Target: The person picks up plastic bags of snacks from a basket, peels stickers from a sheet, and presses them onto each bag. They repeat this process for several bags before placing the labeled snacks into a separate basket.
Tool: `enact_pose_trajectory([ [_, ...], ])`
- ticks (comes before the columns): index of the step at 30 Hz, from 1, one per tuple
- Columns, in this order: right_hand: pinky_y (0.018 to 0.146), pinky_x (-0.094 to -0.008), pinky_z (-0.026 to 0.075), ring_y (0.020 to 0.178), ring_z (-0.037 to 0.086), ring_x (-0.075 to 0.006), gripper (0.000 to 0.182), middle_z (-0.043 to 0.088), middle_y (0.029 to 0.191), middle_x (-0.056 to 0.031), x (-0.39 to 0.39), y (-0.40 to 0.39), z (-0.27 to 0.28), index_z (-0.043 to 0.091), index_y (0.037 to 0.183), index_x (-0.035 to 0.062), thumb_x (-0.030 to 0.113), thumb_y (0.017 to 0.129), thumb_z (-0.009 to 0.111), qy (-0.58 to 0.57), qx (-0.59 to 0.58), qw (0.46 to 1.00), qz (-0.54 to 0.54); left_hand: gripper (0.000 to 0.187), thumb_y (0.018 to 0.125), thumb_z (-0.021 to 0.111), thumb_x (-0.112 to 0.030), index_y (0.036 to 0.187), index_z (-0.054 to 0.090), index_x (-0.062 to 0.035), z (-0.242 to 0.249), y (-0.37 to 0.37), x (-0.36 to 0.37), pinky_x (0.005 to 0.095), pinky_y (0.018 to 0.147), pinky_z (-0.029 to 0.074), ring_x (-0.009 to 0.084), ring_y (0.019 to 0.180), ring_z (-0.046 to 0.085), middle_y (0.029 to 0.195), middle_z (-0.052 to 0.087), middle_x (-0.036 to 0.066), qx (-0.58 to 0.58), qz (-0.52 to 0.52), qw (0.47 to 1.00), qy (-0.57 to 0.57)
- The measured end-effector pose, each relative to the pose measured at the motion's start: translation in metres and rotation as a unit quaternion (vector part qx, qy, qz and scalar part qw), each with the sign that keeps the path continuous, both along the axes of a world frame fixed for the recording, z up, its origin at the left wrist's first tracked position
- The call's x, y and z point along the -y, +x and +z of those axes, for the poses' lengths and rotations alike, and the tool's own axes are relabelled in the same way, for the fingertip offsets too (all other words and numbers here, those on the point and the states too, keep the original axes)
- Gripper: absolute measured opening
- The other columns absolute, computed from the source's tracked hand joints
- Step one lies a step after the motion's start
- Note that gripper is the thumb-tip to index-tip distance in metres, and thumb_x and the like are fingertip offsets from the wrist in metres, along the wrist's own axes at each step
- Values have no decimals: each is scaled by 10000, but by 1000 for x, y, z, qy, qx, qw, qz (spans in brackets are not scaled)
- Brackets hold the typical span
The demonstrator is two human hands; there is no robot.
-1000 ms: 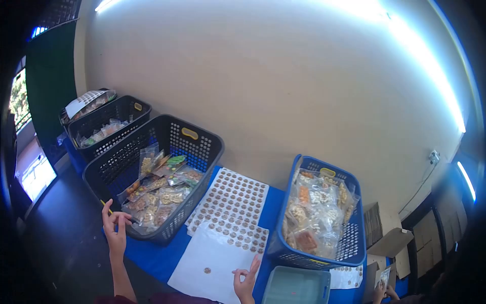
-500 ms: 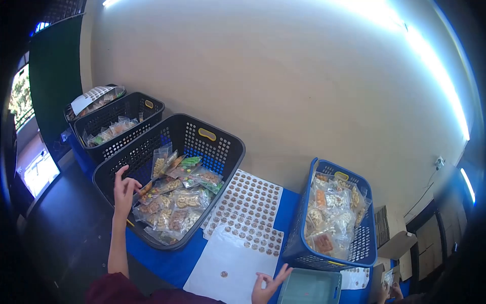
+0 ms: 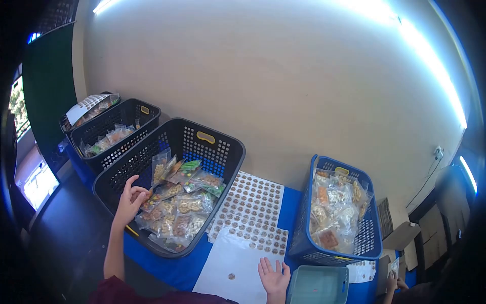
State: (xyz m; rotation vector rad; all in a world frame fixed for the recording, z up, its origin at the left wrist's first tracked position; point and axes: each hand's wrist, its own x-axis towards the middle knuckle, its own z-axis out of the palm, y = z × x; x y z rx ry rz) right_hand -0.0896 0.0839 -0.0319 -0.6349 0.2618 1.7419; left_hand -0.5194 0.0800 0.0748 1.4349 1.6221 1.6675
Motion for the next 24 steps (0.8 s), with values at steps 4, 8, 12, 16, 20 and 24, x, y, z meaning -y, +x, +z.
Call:
enact_pose_trajectory([
  [4,955,-447,237,1203,242,-332,643,190,1311,-195,-4,0,7,128,1292,165,264,750,459,27,-1,1000,8,428,800,493,-79,1178,303,-16,37,6,-15,244,643,441,134,729,562,837,575,93,-76,-42,996,-11],
  [8,956,-434,238,1207,241,-315,648,197,1309,-188,-3,5,8,124,1297,167,256,749,458,15,6,1000,3,314,797,491,-98,1093,415,-23,68,11,-62,252,634,441,130,695,558,785,582,84,-155,-90,984,1],
  [12,944,-436,253,1216,223,-309,682,179,1315,-183,4,14,-5,96,1303,180,260,739,471,2,-11,1000,-17,187,766,494,-109,921,513,-5,58,-15,-154,283,536,413,187,558,529,670,562,117,-291,-61,954,45],
  [16,858,-366,356,1101,389,-271,501,333,1236,-185,17,16,23,307,1205,78,195,755,493,-6,20,999,-47,176,754,482,-155,851,558,-30,-38,-63,-247,356,605,438,304,718,556,766,575,160,-369,5,929,-38],
  [20,818,-365,391,1066,408,-278,359,369,1205,-182,34,45,1,468,1059,53,197,737,534,45,77,993,-77,442,723,559,-270,1127,424,-152,-162,-77,-267,375,762,413,323,906,521,975,539,194,-343,56,910,-225],
  [24,789,-370,400,1035,420,-287,308,399,1173,-174,43,52,-18,489,1025,81,215,748,510,30,182,975,-125,523,692,578,-224,1162,392,-89,-246,-57,-252,386,883,349,341,1099,361,1271,284,151,-218,183,858,-427],
])
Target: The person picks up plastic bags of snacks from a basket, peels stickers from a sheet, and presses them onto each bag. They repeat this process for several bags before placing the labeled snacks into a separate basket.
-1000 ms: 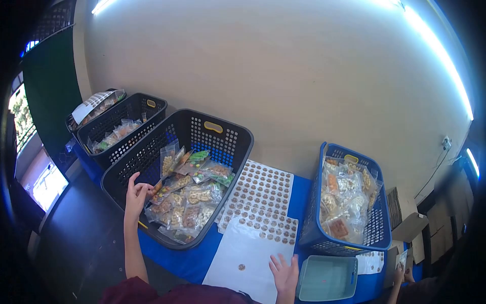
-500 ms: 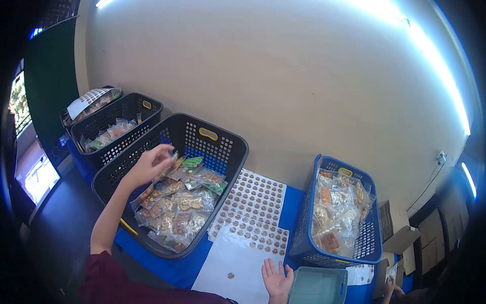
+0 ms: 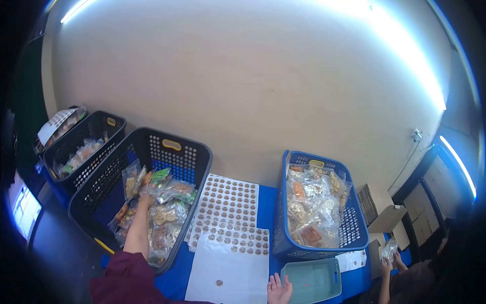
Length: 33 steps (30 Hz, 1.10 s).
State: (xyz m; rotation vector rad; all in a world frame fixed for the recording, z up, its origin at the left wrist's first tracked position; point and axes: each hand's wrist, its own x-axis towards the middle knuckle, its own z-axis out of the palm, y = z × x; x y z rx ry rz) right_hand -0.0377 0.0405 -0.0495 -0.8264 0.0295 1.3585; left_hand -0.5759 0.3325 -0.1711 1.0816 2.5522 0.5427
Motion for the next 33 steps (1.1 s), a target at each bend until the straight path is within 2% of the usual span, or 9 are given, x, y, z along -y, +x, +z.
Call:
enact_pose_trajectory([
  [2,757,-364,411,1006,431,-286,324,403,1165,-171,0,0,-14,476,1047,88,219,753,502,15,-31,999,9,567,709,587,-224,1202,342,-84,28,17,17,427,890,339,264,1173,269,1346,64,75,2,9,1000,-22],
  [7,666,-302,426,884,470,-233,408,439,1105,-154,-13,-18,-35,395,1154,80,206,778,492,35,-74,994,67,464,710,546,-108,1125,376,11,60,18,32,413,847,354,263,1093,336,1195,302,132,-145,-68,983,85],
  [11,652,-236,414,801,499,-153,401,500,1012,-116,-18,-50,-33,376,1179,47,201,823,473,64,205,968,133,389,653,539,-58,1021,440,23,60,-23,21,382,801,366,273,994,407,994,447,116,-316,-236,884,251],
  [15,661,-227,412,761,511,-126,372,535,947,-89,-19,-79,-7,400,1165,40,218,844,461,69,294,934,192,306,651,515,-21,946,448,19,165,-18,26,351,713,419,274,846,498,937,468,127,-328,-253,879,236],
  [23,721,-246,397,818,526,-149,271,549,940,-110,-5,-91,-9,454,1047,-13,104,802,444,44,299,913,274,400,715,554,13,1081,397,-19,299,84,84,269,642,437,198,704,521,792,475,101,58,-314,813,486],
  [25,702,-234,400,783,533,-136,247,561,914,-103,0,-90,-5,469,1025,-24,92,807,447,47,295,914,274,203,699,582,-17,898,545,-1,308,108,108,278,642,431,204,697,519,747,506,94,-71,-398,771,491],
  [27,716,-248,404,808,531,-150,285,541,964,-121,0,-84,-6,445,1066,-18,98,806,461,49,272,914,297,145,712,582,-54,855,600,-41,325,149,153,271,628,422,189,700,511,758,513,85,-30,-417,791,446],
  [30,750,-268,405,853,524,-170,390,502,1034,-138,-3,-85,13,382,1140,-15,84,784,509,136,214,909,331,171,800,501,-40,967,532,-12,317,192,202,245,716,454,128,836,544,956,544,54,397,-370,767,341],
  [33,843,-354,365,1041,440,-259,670,397,1178,-159,-4,-87,42,291,1217,35,218,691,663,268,194,875,354,237,829,453,-42,1063,451,-5,298,220,237,272,773,466,192,935,536,1035,522,106,513,-371,735,242],
])
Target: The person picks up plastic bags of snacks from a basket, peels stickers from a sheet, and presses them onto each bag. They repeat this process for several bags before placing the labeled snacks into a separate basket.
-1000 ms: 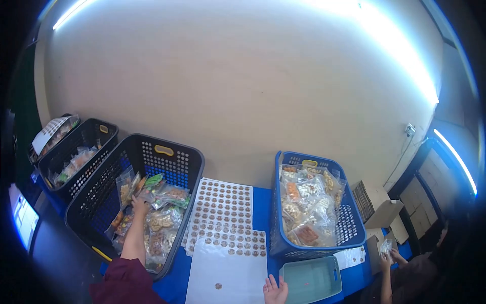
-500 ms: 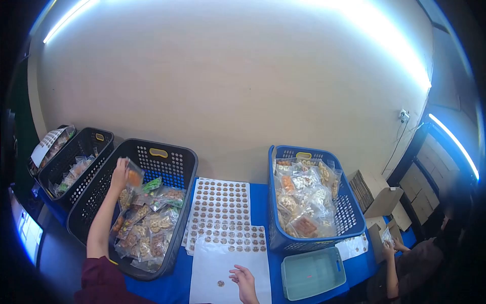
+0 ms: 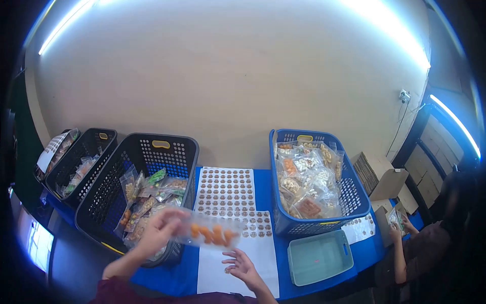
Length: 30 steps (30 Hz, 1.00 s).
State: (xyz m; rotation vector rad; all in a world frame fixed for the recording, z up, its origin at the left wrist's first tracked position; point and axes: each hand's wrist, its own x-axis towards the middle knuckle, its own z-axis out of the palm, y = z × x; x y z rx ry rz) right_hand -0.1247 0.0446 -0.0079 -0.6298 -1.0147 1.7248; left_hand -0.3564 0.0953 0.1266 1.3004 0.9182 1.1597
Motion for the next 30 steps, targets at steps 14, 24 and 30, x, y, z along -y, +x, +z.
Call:
enact_pose_trajectory([
  [14,710,-274,438,804,567,-170,318,585,916,-113,-1,38,33,511,1016,-48,188,804,527,-56,38,989,-130,487,805,490,-25,1230,251,-33,-99,74,56,325,936,312,215,1152,358,1236,351,165,66,-110,990,-54],
  [24,759,-242,402,880,501,-118,348,549,972,-68,-9,16,-30,471,1095,34,248,824,511,49,340,913,219,358,815,490,-67,1151,382,-8,-84,21,61,312,739,469,173,909,535,1048,510,83,138,224,956,132],
  [30,672,-230,408,781,518,-102,305,564,879,-49,-39,33,-120,521,1025,23,247,818,510,-8,341,924,172,386,850,457,-142,1194,337,-17,-66,-15,51,259,802,427,144,965,487,1111,451,75,142,424,886,121],
])
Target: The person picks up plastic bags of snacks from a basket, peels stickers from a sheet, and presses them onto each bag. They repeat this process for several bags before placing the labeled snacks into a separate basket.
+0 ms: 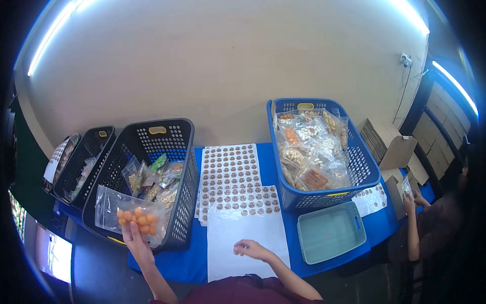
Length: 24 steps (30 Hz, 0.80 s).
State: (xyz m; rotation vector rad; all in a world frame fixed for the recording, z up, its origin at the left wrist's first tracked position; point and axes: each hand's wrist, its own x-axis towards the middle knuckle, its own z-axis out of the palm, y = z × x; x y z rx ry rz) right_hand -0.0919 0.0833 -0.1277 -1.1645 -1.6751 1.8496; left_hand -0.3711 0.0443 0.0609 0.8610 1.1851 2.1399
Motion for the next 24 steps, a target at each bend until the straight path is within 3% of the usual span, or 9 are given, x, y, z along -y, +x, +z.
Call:
enact_pose_trajectory([
  [3,626,-226,406,730,530,-101,335,565,862,-42,-29,2,-21,518,1020,14,264,798,527,-8,23,997,-75,354,858,440,-144,1170,358,1,-1,-2,-9,249,781,433,124,930,497,1052,481,71,8,42,999,-20],
  [9,629,-253,419,736,529,-151,539,538,831,-80,-98,-18,-91,404,1149,11,287,730,599,10,93,962,-258,388,849,466,-176,1187,362,-17,-9,-5,-7,240,821,392,132,983,469,1129,443,61,-2,18,1000,-23],
  [12,659,-284,429,780,517,-201,667,516,882,-129,-113,-27,-124,325,1202,-1,287,688,638,115,203,934,-270,390,846,467,-153,1192,359,-8,-14,-6,-9,245,836,380,134,991,464,1134,446,78,-25,35,999,-31],
  [13,716,-328,425,834,501,-253,782,489,951,-169,-116,-25,-131,267,1229,-8,300,638,677,116,227,935,-247,391,847,465,-151,1193,356,-6,-13,-6,-9,246,839,379,135,992,463,1134,445,78,-34,41,998,-34],
  [16,855,-380,374,1050,407,-337,833,370,1150,-224,-118,-27,-144,201,1272,63,302,630,673,147,332,912,-193,392,849,458,-144,1194,348,4,-12,-3,-8,255,845,378,141,994,463,1133,445,82,-55,57,996,-39],
  [17,913,-396,327,1125,316,-364,889,263,1237,-229,-120,-29,-148,155,1281,73,307,608,687,134,356,905,-191,393,849,455,-142,1195,344,8,-11,-3,-9,259,847,378,143,995,463,1133,445,84,-60,61,996,-41],
  [24,936,-380,294,1124,320,-344,867,296,1223,-204,-121,-28,-143,212,1237,41,298,568,700,112,288,917,-254,401,850,446,-131,1199,325,26,-11,-3,-9,276,860,375,156,1010,457,1146,434,97,-55,58,994,-72],
])
